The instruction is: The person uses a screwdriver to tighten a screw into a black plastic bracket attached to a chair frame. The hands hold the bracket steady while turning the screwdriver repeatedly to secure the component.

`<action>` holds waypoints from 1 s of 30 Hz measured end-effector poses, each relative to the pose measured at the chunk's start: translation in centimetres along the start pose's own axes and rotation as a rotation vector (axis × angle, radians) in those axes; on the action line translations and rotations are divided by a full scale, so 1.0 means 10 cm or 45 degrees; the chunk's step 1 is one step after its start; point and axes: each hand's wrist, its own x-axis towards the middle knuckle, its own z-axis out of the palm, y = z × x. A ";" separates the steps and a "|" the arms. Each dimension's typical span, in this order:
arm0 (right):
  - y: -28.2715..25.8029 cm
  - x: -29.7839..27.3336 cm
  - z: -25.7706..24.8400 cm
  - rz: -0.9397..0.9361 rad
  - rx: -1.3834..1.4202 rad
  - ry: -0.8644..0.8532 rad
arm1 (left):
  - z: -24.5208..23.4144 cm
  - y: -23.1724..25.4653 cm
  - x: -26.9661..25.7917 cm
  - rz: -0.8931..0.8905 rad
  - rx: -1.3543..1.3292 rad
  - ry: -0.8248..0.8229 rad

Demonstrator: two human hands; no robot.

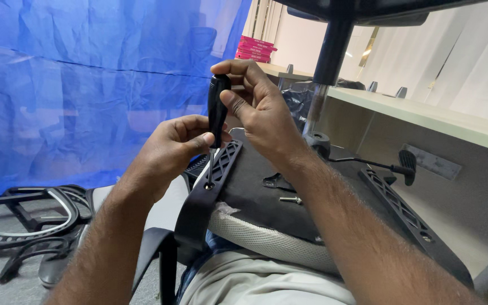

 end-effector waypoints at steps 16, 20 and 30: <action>0.03 0.03 -0.10 0.115 0.000 0.021 | -0.02 -0.13 0.28 -0.028 -0.047 -0.070; 0.05 0.03 -0.10 0.243 0.094 0.098 | 0.02 -0.13 0.36 -0.079 0.016 -0.043; 0.16 -0.01 -0.11 0.355 0.394 0.241 | 0.08 -0.27 0.54 -0.053 -0.110 -0.116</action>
